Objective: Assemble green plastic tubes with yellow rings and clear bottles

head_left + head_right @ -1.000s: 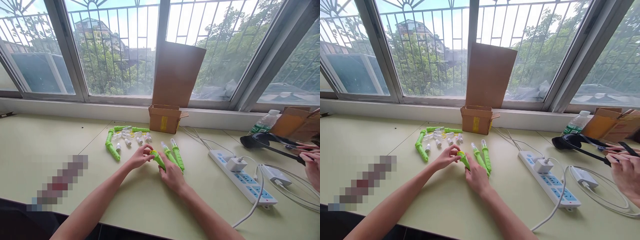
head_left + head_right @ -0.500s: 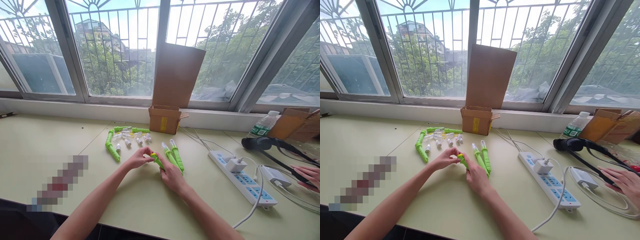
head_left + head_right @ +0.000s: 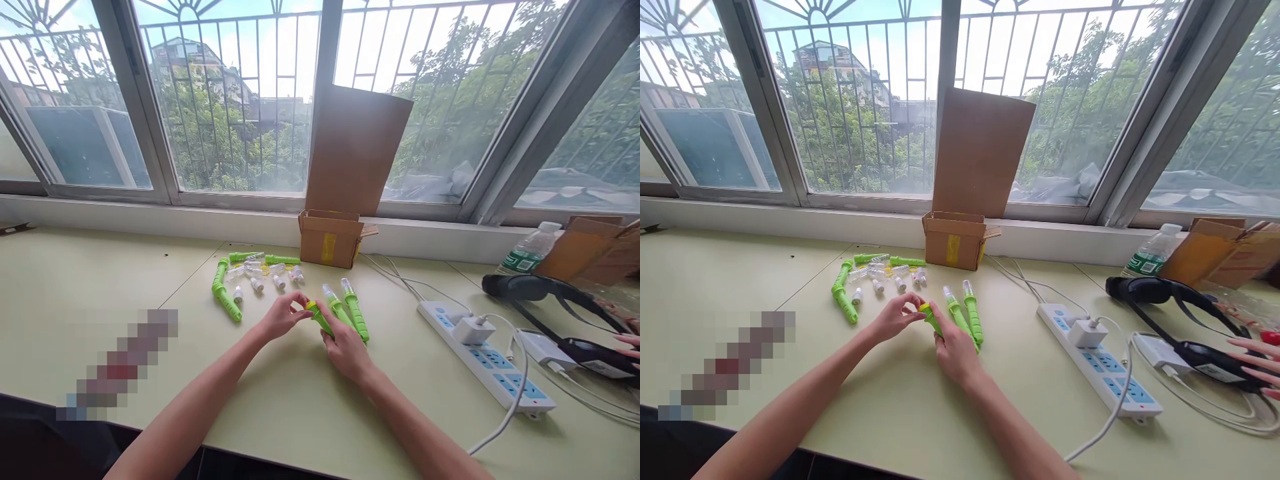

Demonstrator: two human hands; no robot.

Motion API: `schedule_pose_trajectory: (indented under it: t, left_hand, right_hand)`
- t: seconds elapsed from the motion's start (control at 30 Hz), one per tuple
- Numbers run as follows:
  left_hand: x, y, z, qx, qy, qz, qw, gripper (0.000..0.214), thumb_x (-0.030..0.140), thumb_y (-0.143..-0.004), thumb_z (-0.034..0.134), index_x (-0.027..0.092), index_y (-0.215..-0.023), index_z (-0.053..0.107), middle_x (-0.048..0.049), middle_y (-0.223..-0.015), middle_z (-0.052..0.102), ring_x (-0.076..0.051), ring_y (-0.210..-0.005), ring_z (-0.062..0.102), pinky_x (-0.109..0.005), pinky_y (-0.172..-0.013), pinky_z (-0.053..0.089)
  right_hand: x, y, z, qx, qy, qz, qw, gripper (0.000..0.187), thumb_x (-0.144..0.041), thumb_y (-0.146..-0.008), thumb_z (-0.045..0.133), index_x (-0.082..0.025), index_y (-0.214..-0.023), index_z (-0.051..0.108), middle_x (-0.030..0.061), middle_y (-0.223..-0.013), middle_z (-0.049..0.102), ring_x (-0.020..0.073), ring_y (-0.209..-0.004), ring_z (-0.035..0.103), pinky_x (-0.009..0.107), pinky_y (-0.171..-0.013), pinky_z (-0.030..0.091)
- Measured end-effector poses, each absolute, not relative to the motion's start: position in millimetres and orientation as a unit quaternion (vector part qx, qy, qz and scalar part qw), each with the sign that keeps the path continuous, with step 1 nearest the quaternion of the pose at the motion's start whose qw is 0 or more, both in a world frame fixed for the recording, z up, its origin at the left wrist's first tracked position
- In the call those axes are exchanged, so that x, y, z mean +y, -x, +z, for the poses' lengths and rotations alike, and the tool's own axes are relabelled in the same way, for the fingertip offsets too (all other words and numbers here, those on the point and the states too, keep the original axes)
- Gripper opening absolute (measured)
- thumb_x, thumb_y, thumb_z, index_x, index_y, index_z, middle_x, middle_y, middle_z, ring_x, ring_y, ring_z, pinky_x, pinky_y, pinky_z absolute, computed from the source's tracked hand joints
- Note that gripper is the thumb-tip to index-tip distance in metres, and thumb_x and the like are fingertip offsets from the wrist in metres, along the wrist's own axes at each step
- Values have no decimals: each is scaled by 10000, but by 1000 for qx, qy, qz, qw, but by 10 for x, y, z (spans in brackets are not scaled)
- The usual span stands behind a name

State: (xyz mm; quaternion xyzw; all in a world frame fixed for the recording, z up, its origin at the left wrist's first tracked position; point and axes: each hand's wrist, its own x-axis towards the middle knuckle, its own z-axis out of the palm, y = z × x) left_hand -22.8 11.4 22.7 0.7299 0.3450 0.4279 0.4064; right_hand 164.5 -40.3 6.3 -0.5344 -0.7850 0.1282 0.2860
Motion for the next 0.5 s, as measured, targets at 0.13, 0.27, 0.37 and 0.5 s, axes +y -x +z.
schedule_pose_trajectory:
  t: [0.13,0.27,0.37,0.5]
  left_hand:
    - [130,220,214,358,-737,432,377,309,459,-766,671,169,-847,600,-41,-916,634,-169,-813,608,-309,-707,514]
    - [129,238,203,348,-746,429,373,302,456,-788,650,178,-896,605,-31,-901,616,-164,-821,601,-315,-730,520]
    - [116,259,212,338,-751,421,381,291,444,-790,650,179,-899,603,-26,-900,602,-153,-812,596,-324,-760,522]
    - [99,279,239,328,-751,421,387,274,421,-784,661,181,-900,600,-19,-904,595,-145,-814,591,-328,-786,519]
  right_hand:
    - [-400,-1642,45,-778,532,133,306,742,-95,-816,451,-327,-1488,235,28,-1269,617,238,-927,646,325,-784,489]
    - [-410,-1641,47,-777,529,139,312,726,-102,-820,453,-325,-1482,255,34,-1215,647,226,-866,653,333,-778,499]
    - [-411,-1648,49,-778,522,152,316,718,-110,-821,455,-320,-1480,262,36,-1176,662,219,-843,655,338,-783,507]
    - [-414,-1651,53,-774,515,171,326,709,-129,-829,455,-311,-1485,252,32,-1116,686,219,-861,659,345,-805,514]
